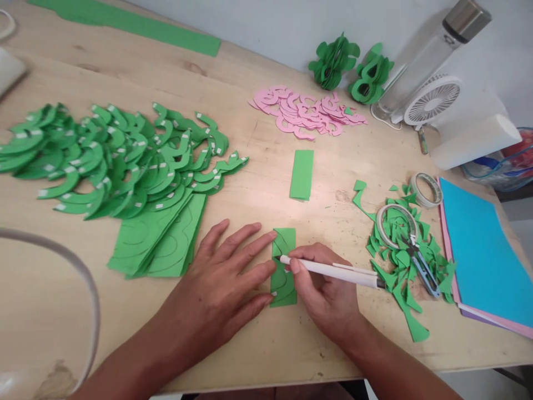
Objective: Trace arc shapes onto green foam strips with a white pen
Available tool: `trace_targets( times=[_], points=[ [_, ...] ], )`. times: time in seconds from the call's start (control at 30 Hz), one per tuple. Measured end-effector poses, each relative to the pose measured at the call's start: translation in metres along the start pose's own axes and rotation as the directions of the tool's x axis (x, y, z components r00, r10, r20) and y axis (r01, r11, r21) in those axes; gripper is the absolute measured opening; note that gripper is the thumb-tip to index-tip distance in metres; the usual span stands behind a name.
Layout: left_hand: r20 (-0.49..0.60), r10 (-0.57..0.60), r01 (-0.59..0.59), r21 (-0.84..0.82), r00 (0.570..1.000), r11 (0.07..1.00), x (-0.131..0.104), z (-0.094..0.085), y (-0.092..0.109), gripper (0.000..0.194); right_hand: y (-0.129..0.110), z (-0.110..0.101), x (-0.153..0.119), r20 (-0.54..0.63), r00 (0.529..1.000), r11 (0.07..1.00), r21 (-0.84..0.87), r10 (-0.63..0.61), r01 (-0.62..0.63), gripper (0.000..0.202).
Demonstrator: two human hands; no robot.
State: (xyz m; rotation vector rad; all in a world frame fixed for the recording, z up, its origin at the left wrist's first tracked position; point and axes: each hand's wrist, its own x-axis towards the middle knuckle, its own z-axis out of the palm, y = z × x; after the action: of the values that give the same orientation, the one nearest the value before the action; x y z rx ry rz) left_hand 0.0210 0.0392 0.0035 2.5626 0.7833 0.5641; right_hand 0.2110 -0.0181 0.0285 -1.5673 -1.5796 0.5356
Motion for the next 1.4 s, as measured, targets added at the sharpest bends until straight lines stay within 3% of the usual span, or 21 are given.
trace_targets(
  times=[0.43,0.67,1.03,1.4],
  points=[
    [-0.01,-0.001,0.001,-0.022,1.0,1.0,-0.0003,0.0013,-0.0008,0.02,-0.0037,-0.0007,0.004,0.015,1.0,0.999,-0.037,-0.023,0.023,0.013],
    [-0.006,-0.005,0.004,-0.016,1.0,1.0,0.0001,0.0016,0.0,0.02,0.0013,-0.0007,0.0003,-0.063,0.986,0.982,0.124,0.153,-0.144,0.009],
    [-0.007,-0.009,0.009,-0.02,1.0,1.0,-0.0013,0.0015,0.0,0.021,-0.0003,0.0006,0.0016,-0.026,0.999,0.999,0.015,0.031,-0.031,0.011],
    [-0.01,-0.009,0.009,-0.022,1.0,1.0,-0.0012,0.0019,-0.0007,0.021,-0.0017,-0.0015,0.0032,-0.017,1.0,1.0,-0.026,0.002,-0.003,0.011]
  ],
)
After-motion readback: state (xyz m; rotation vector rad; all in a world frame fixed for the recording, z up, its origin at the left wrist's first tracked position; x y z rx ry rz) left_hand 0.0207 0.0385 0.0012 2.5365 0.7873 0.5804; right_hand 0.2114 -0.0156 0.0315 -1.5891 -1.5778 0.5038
